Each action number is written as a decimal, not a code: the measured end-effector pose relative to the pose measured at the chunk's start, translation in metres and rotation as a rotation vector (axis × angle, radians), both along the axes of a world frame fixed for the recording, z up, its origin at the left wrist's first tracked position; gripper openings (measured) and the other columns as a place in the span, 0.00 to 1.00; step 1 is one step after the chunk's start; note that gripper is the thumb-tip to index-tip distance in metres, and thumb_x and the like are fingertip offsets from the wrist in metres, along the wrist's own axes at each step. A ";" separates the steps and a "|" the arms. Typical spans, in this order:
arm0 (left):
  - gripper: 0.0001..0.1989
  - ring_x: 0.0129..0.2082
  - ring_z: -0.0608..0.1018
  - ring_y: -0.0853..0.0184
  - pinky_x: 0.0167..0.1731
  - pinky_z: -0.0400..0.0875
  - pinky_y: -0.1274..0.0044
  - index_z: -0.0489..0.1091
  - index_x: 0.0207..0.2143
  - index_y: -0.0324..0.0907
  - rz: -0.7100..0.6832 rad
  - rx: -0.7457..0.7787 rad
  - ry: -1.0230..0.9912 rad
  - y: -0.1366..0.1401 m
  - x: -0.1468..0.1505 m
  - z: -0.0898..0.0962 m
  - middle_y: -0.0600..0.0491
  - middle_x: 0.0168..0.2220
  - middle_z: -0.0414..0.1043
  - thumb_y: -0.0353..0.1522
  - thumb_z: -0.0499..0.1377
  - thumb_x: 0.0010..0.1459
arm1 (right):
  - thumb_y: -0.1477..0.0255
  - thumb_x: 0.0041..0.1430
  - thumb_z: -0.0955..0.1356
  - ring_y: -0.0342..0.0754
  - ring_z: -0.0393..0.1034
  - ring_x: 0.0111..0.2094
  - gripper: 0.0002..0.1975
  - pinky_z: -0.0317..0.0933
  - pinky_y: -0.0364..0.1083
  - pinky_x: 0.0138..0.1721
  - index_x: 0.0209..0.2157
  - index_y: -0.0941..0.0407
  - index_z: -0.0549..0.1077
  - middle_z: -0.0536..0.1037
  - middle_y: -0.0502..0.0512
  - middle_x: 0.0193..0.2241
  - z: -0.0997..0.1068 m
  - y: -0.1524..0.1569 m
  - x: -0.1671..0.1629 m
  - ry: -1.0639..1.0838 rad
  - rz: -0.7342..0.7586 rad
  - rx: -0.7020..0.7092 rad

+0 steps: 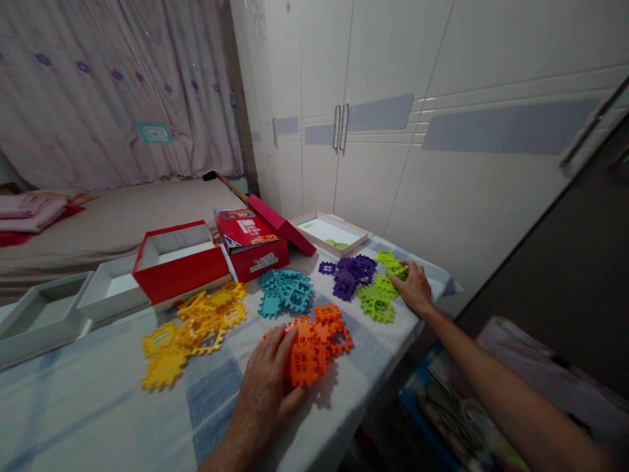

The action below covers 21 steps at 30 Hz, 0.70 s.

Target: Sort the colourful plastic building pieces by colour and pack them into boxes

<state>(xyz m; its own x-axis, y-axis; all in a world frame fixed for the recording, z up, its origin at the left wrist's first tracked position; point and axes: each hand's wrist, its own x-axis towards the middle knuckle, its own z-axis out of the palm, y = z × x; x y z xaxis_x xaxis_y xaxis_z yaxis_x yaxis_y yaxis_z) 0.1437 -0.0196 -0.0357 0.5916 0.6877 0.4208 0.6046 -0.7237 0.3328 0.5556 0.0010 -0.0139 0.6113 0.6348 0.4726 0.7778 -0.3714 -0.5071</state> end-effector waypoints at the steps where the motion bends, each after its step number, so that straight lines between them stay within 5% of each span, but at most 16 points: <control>1: 0.39 0.63 0.61 0.49 0.58 0.61 0.56 0.51 0.65 0.43 -0.002 0.001 0.000 0.000 0.000 0.000 0.41 0.65 0.55 0.39 0.61 0.53 | 0.61 0.50 0.66 0.51 0.68 0.40 0.23 0.63 0.50 0.43 0.47 0.54 0.68 0.69 0.57 0.42 0.000 0.001 0.002 0.015 -0.007 0.022; 14: 0.36 0.62 0.62 0.50 0.59 0.59 0.55 0.56 0.63 0.40 0.028 -0.008 -0.031 -0.005 0.005 0.004 0.40 0.63 0.58 0.33 0.59 0.51 | 0.61 0.43 0.68 0.47 0.63 0.31 0.18 0.61 0.49 0.39 0.35 0.54 0.65 0.68 0.51 0.31 0.015 0.016 0.029 0.196 -0.061 0.417; 21: 0.35 0.62 0.63 0.49 0.58 0.61 0.55 0.58 0.62 0.40 0.044 -0.011 -0.036 -0.006 0.006 0.004 0.39 0.62 0.59 0.36 0.60 0.51 | 0.63 0.43 0.68 0.46 0.63 0.30 0.19 0.61 0.45 0.35 0.37 0.56 0.66 0.69 0.50 0.29 0.063 0.106 -0.002 0.380 0.086 0.388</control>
